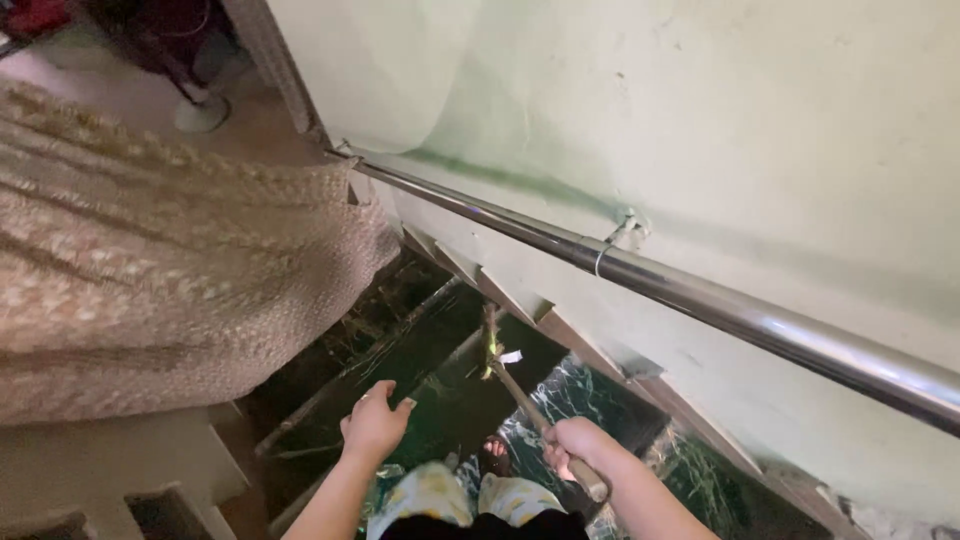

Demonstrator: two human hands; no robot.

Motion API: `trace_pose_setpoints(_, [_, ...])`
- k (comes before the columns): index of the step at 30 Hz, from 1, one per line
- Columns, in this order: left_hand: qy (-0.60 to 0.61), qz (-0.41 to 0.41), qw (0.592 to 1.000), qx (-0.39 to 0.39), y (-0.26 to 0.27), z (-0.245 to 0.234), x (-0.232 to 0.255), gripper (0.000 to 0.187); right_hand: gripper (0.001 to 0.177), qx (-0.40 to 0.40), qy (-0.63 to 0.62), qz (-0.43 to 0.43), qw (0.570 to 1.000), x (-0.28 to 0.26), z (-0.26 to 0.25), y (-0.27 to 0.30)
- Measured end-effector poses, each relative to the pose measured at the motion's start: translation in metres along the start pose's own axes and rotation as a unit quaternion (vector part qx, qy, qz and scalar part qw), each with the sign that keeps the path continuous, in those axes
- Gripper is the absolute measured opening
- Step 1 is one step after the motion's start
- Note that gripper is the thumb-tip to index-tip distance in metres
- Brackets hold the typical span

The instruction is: Sweeping debris off a staircase using a broom.

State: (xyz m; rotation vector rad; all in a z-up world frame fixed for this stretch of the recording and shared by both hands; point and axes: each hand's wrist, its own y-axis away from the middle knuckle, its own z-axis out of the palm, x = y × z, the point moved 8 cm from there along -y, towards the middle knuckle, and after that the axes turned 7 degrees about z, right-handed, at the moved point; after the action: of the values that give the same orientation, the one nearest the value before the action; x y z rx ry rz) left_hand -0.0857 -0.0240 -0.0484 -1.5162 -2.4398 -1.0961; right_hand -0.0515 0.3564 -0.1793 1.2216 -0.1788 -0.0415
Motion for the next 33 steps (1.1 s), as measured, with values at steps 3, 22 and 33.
trace_pose_setpoints(3, [0.019,-0.017,0.999,0.025,0.001,0.004,-0.015,0.057,0.008,0.03,0.053,-0.027,0.998,-0.012,0.016,0.037])
trace_pose_setpoints(22, [0.014,-0.06,0.998,0.022,-0.113,0.03,-0.077,0.058,0.021,0.096,0.21,-0.133,0.964,-0.119,0.005,-0.065])
trace_pose_setpoints(33, [-0.045,-0.012,0.996,-0.075,-0.2,-0.004,-0.141,0.056,0.03,0.083,0.149,-0.11,0.979,-0.133,0.055,-0.174])
